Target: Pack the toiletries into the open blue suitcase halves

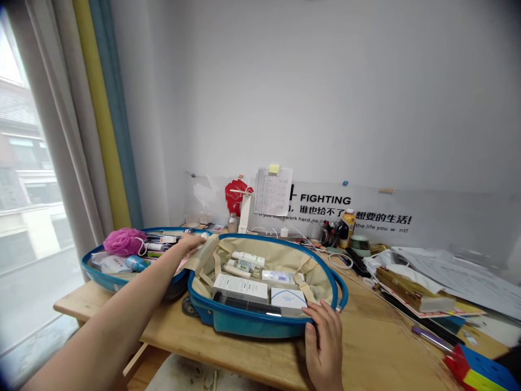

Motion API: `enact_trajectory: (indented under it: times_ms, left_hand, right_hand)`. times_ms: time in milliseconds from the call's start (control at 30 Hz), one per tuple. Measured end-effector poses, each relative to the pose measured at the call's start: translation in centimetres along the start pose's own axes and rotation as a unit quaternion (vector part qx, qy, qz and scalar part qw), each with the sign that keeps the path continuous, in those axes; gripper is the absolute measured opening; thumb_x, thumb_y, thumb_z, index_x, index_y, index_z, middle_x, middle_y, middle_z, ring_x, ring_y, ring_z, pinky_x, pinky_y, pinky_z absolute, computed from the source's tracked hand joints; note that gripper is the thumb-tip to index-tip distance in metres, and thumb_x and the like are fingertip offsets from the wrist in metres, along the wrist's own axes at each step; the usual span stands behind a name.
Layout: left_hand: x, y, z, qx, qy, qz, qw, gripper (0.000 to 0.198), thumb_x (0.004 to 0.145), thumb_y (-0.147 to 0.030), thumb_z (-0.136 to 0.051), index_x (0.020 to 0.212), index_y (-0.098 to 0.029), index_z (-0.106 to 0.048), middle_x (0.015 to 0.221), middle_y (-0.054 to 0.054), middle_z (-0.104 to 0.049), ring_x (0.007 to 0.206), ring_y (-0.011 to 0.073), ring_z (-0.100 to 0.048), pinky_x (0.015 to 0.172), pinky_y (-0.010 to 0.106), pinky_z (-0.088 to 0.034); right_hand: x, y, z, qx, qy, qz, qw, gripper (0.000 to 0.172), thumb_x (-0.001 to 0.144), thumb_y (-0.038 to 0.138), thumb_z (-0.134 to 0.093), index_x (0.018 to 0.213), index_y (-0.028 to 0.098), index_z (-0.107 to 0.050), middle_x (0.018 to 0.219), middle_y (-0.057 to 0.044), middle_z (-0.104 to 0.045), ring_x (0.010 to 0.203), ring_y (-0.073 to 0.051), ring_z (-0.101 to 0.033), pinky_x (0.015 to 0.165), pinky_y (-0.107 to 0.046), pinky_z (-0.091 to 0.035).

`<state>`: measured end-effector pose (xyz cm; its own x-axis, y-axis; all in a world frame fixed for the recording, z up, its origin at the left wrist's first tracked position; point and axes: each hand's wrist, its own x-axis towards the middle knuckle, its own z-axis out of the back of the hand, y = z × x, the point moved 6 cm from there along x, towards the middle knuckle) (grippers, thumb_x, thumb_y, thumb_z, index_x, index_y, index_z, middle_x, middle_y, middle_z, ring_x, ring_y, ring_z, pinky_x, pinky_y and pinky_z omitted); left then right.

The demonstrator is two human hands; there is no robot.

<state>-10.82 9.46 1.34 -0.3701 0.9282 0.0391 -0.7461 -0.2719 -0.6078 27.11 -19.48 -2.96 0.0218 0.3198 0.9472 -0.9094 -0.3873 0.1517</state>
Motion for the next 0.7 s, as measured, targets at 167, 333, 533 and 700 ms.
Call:
enact_trajectory:
  times_ms: [167, 333, 533, 700]
  left_hand:
    - [-1.3, -1.6, 2.1, 0.025, -0.036, -0.043, 0.998, 0.046, 0.088, -0.042, -0.057, 0.127, -0.018, -0.049, 0.129, 0.011, -0.051, 0.112, 0.0248, -0.054, 0.092, 0.047, -0.047]
    - [-4.8, -6.2, 3.2, 0.041, -0.059, -0.21, 0.975, 0.065, 0.084, -0.046, -0.06, 0.139, -0.021, -0.036, 0.143, 0.014, -0.037, 0.13, 0.0306, -0.038, 0.106, 0.052, -0.033]
    - [-12.5, -12.1, -1.4, 0.07, 0.092, -0.424, 0.898, 0.091, 0.067, -0.04, -0.076, 0.143, -0.022, -0.03, 0.138, 0.013, -0.046, 0.128, 0.0311, -0.041, 0.109, 0.039, -0.031]
    - [-19.3, -15.3, -6.1, 0.096, 0.244, -0.506, 0.822, 0.096, 0.064, -0.047, -0.077, 0.144, -0.021, -0.03, 0.136, 0.013, -0.049, 0.128, 0.0297, -0.044, 0.104, 0.038, -0.038]
  right_hand:
    - [0.0, 0.0, 0.0, -0.005, 0.0, -0.004, 1.0, 0.024, 0.094, 0.031, -0.037, 0.102, 0.023, -0.058, 0.103, -0.007, -0.064, 0.114, -0.025, -0.053, 0.096, -0.048, -0.039]
    - [0.1, 0.1, 0.0, -0.007, -0.001, 0.005, 1.0, 0.024, 0.094, 0.03, -0.038, 0.102, 0.022, -0.058, 0.103, -0.007, -0.064, 0.114, -0.024, -0.052, 0.097, -0.047, -0.039]
    - [-0.1, -0.2, -0.1, -0.01, 0.004, -0.006, 1.0, 0.026, 0.093, 0.032, -0.038, 0.102, 0.022, -0.06, 0.102, -0.008, -0.064, 0.113, -0.026, -0.053, 0.097, -0.049, -0.04]
    - [-0.2, -0.3, -0.1, -0.003, -0.001, -0.003, 1.0, 0.024, 0.093, 0.029, -0.038, 0.103, 0.022, -0.059, 0.104, -0.008, -0.063, 0.114, -0.025, -0.052, 0.097, -0.049, -0.039]
